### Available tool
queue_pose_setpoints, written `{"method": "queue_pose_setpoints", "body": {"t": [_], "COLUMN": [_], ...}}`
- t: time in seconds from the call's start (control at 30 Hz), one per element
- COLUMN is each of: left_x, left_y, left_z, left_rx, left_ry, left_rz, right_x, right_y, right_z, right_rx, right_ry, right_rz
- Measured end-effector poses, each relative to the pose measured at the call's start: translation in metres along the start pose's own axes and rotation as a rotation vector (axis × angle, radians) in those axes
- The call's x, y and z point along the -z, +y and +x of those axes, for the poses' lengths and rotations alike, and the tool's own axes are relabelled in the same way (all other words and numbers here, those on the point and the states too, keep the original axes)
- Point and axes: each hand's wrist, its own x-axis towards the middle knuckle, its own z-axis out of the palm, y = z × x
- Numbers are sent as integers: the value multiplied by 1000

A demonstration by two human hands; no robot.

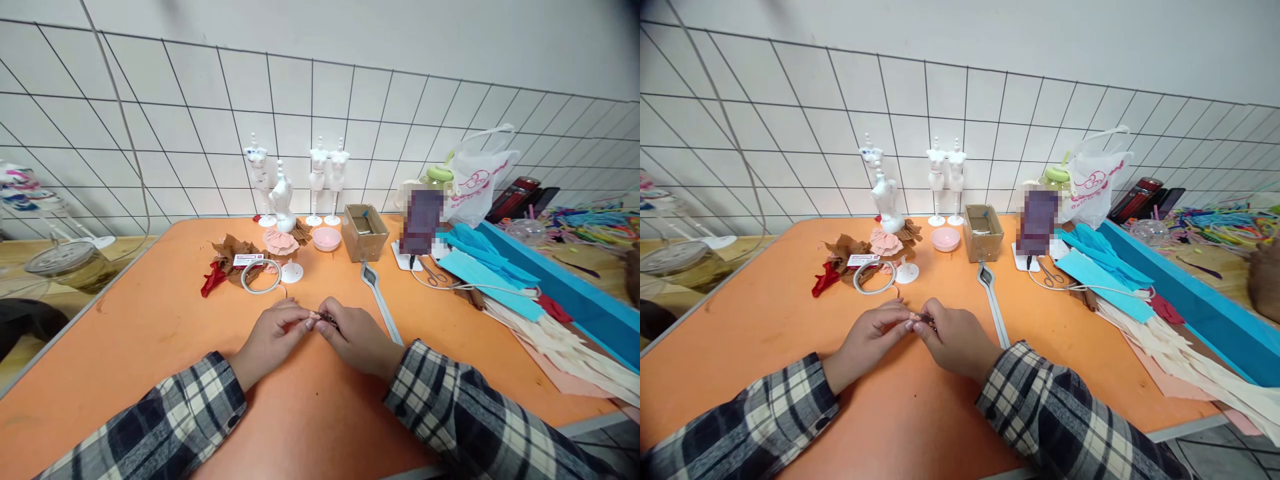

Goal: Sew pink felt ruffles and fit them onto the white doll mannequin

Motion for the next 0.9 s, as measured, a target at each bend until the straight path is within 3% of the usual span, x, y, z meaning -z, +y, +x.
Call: {"method": "queue_pose_setpoints", "body": {"t": [0.3, 0.63, 0.9], "left_x": [1, 1, 3], "left_y": [-3, -2, -5], "left_z": [1, 1, 2], "left_rx": [-83, -37, -122], "left_ry": [4, 30, 0], "left_rz": [129, 76, 109], "right_x": [2, 1, -1], "right_y": [1, 1, 3], "right_z": [0, 0, 1], "right_rx": [23, 10, 25], "right_ry": [-4, 24, 5], "right_rz": [-59, -96, -40]}}
